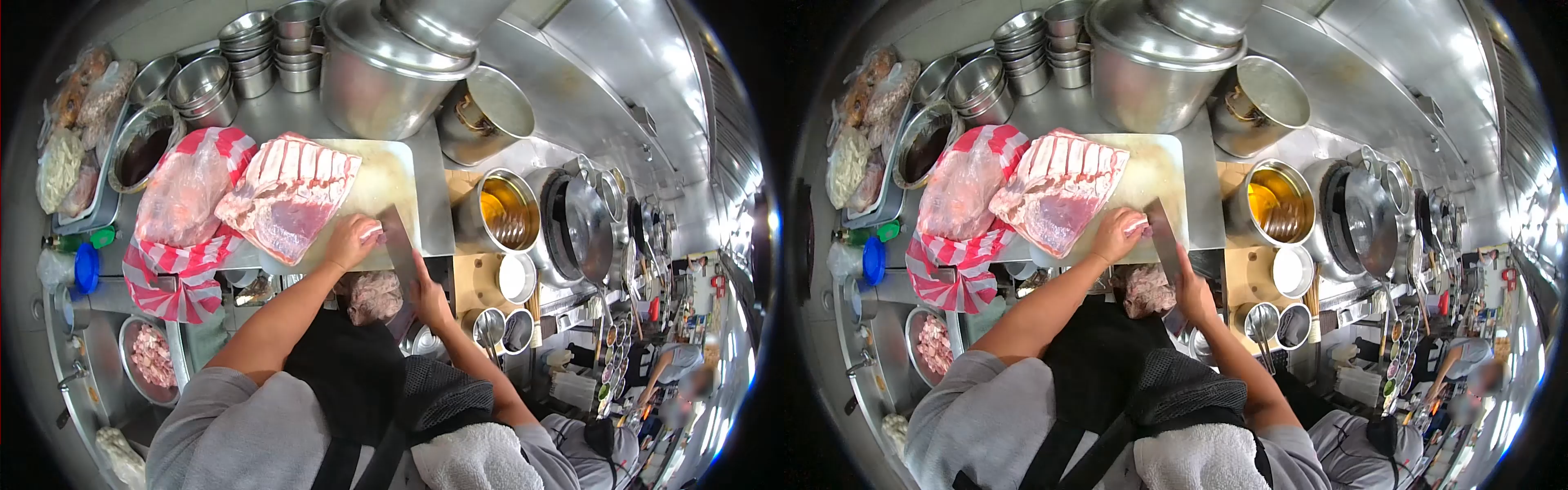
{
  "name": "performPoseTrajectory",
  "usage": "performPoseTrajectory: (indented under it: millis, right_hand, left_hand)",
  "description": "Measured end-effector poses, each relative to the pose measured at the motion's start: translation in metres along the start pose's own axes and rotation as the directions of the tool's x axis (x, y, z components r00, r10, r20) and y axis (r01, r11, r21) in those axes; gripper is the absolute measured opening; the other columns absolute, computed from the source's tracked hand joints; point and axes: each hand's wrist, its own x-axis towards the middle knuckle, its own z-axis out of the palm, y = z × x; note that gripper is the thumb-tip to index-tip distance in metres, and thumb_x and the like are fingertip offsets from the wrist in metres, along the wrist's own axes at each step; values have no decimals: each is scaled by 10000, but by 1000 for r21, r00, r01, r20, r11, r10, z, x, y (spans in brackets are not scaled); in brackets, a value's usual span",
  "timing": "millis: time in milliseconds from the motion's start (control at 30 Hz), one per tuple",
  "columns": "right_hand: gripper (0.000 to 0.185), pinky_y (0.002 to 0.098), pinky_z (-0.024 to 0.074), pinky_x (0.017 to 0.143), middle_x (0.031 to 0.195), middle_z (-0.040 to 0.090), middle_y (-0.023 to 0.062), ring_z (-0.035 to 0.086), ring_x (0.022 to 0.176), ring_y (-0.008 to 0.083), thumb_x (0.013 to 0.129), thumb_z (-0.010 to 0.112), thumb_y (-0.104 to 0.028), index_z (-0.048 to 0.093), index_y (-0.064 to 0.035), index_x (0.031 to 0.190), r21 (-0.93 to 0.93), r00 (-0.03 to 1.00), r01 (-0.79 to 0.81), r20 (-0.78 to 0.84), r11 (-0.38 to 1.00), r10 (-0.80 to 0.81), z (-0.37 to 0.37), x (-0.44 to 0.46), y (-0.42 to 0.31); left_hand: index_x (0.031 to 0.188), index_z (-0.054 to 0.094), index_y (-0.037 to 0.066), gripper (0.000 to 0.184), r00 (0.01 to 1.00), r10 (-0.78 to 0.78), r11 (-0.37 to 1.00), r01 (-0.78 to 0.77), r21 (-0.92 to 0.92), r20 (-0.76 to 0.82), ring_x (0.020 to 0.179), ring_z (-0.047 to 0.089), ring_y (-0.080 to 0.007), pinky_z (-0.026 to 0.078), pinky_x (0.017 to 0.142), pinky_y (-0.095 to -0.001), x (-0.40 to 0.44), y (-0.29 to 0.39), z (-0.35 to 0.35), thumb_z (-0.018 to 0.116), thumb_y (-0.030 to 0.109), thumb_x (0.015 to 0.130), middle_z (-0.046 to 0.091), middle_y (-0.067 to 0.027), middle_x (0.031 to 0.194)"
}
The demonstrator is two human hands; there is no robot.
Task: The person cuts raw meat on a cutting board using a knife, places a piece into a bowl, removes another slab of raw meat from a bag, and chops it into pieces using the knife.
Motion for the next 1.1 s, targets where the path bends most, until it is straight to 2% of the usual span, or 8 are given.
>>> performPoseTrajectory:
  millis: [167,233,333,400,533,633,800,1100]
  right_hand:
    - [763,636,526,824,1012,709,395,689,940,592,1060,560,-89,260,-263,1739,-15,977,173,-127,985,-173,-4,56,-11]
    - [752,638,523,865,1133,697,405,689,998,585,1063,560,-92,266,-245,1738,8,974,159,-164,987,-155,-8,49,-29]
    - [758,644,523,889,1220,673,418,686,1016,586,1068,557,-93,249,-243,1743,69,999,4,-52,998,0,-15,42,-43]
    - [768,650,523,887,1168,689,414,686,1005,588,1074,552,-97,222,-244,1751,88,987,129,-109,988,-119,-8,40,-41]
    - [771,654,522,864,1080,703,412,689,968,592,1079,548,-104,205,-246,1755,98,960,245,-163,965,-227,10,43,-40]
    - [780,592,541,819,1181,718,353,706,922,557,1081,545,-66,199,-229,1760,31,997,73,-26,997,-72,17,39,-42]
    - [777,655,521,813,964,701,406,687,923,599,1071,548,-101,203,-230,1754,-48,995,-42,93,998,47,6,15,-47]
    - [803,661,507,744,877,700,379,689,829,580,1055,568,-76,206,-239,1753,-99,997,-17,79,995,25,-6,-10,-40]
  left_hand:
    - [1245,766,80,336,995,40,997,-34,-70,87,1080,704,-358,545,988,-484,-5,13,-12,789,253,958,763,-123,1175]
    - [1309,724,60,422,990,140,990,-140,15,24,1070,703,-359,565,944,-468,-13,19,-24,804,210,922,734,-150,1250]
    - [1336,693,52,486,998,3,999,0,-49,67,1033,698,-348,588,849,-425,-28,24,-36,815,144,875,695,-162,1301]
    - [1309,695,48,479,974,-207,957,222,-185,97,1007,688,-328,589,770,-377,-34,25,-42,817,87,847,676,-152,1276]
    - [1289,702,52,462,994,-79,986,88,-142,71,996,683,-316,583,761,-358,-31,17,-39,826,85,846,679,-142,1208]
    - [1257,711,45,431,995,-44,990,55,-126,93,1001,688,-321,588,793,-380,-32,9,-35,835,93,847,683,-134,1171]
    - [1160,757,48,337,995,29,997,-22,-74,91,1053,703,-351,588,908,-441,-29,7,-29,852,147,852,699,-135,1182]
    - [1156,755,52,323,993,102,994,-100,-40,51,1119,674,-375,555,996,-474,-25,4,-24,816,117,846,706,-146,1166]
